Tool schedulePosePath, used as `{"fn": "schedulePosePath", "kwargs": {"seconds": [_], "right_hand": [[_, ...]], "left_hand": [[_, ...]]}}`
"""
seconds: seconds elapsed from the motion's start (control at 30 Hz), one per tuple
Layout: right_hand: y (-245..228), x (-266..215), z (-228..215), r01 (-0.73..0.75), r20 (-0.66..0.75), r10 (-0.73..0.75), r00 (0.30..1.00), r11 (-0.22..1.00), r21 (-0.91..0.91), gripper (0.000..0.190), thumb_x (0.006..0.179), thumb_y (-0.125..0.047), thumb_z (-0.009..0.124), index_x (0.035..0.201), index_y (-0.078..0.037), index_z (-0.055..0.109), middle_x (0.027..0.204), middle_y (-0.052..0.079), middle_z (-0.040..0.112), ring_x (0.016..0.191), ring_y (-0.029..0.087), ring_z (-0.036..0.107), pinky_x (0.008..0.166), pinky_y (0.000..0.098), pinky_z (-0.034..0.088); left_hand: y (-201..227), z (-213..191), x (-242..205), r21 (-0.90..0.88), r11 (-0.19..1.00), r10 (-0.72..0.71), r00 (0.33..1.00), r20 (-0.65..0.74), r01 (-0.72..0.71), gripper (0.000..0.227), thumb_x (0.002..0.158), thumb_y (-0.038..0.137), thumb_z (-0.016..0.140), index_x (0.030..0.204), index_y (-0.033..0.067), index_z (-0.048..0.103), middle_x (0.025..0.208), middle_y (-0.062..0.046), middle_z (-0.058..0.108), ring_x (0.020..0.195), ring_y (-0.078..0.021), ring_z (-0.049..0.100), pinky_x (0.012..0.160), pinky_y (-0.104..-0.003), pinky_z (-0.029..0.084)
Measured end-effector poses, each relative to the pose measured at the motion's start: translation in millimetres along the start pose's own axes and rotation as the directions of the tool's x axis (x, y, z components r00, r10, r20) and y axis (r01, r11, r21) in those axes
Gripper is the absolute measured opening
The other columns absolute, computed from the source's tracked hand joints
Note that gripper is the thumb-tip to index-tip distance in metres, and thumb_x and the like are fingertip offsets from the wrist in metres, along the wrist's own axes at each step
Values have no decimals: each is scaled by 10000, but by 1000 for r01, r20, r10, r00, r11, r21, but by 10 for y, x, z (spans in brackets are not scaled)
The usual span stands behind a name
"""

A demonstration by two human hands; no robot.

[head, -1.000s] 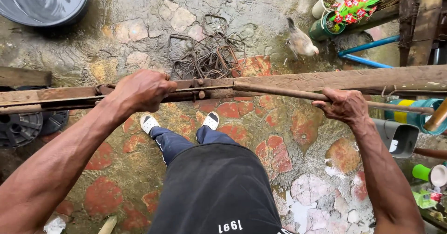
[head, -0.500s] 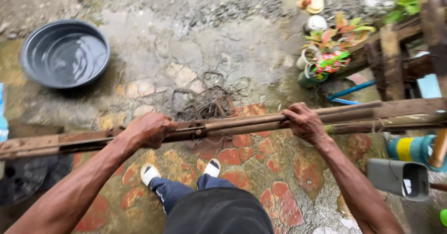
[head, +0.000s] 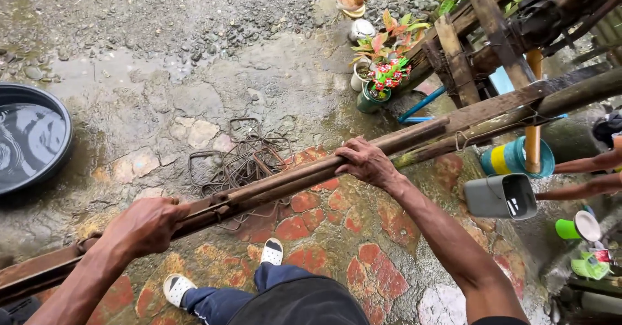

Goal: Bending metal rebar into square stirrups using a manual bending jig

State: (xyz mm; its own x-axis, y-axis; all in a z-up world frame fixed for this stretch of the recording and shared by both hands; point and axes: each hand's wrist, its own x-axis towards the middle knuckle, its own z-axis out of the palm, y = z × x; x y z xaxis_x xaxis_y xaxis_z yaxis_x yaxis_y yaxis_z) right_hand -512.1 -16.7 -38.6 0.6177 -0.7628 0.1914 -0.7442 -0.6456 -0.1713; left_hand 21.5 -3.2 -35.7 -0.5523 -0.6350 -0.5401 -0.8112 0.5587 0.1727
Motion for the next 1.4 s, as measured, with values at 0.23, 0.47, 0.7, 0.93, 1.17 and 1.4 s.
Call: {"fn": "schedulePosePath", "kwargs": {"seconds": [0.23, 0.47, 0.7, 0.93, 1.17, 1.4], "right_hand": [[446, -340, -368, -257, 42, 256, 966, 966, 18, 675, 762, -620, 789, 1211, -124, 703, 1190, 163, 670, 1076, 338, 656, 978, 442, 505], [906, -609, -475, -410, 96, 401, 911, 907, 96, 577, 749, -513, 848, 1203, -175, 733, 1175, 112, 663, 1082, 278, 630, 904, 432, 544], [1031, -700, -235, -374, 63, 369, 927, 918, 132, 354, 773, -281, 870, 1103, -210, 762, 1097, 77, 650, 1066, 277, 591, 956, 401, 469], [1064, -761, -153, -458, 11, 461, 887, 878, 138, 280, 826, -317, 831, 1097, -276, 775, 1090, 37, 693, 1119, 280, 664, 998, 417, 553], [1004, -727, -191, -470, 3, 479, 878, 860, 200, 272, 769, -221, 838, 1038, -207, 802, 1023, 38, 719, 1016, 222, 658, 907, 329, 501], [924, -843, -346, -494, 83, 487, 869, 856, 150, 262, 857, -246, 767, 1105, -163, 769, 1131, 95, 705, 1090, 269, 621, 962, 426, 508]], "left_hand": [[19, -12, 13, -28, 999, -24, 999, 42, 25, 199, 1003, 188, 412, 954, 248, 595, 753, 2, 651, 620, -210, 624, 592, -425, 472], [23, -25, 34, -25, 1000, -13, 1000, 25, 14, 133, 974, 211, 464, 983, 239, 594, 788, -26, 671, 681, -261, 657, 608, -451, 485], [-70, 124, 142, -75, 997, 20, 997, -80, -26, 94, 815, 162, 559, 846, 248, 584, 815, 18, 675, 708, -288, 680, 610, -469, 503], [155, -285, -57, -155, 987, -51, 994, -93, 37, 161, 854, 229, 688, 736, 244, 579, 762, 57, 681, 750, -228, 720, 773, -379, 618], [9, 27, 90, -52, 998, -46, 996, -73, 42, 150, 811, 133, 552, 766, 274, 530, 736, 43, 640, 659, -223, 628, 598, -426, 451], [-27, 144, 236, -52, 999, 11, 999, -52, -14, 172, 887, 162, 551, 974, 310, 564, 835, 53, 628, 730, -208, 568, 618, -403, 477]]}}
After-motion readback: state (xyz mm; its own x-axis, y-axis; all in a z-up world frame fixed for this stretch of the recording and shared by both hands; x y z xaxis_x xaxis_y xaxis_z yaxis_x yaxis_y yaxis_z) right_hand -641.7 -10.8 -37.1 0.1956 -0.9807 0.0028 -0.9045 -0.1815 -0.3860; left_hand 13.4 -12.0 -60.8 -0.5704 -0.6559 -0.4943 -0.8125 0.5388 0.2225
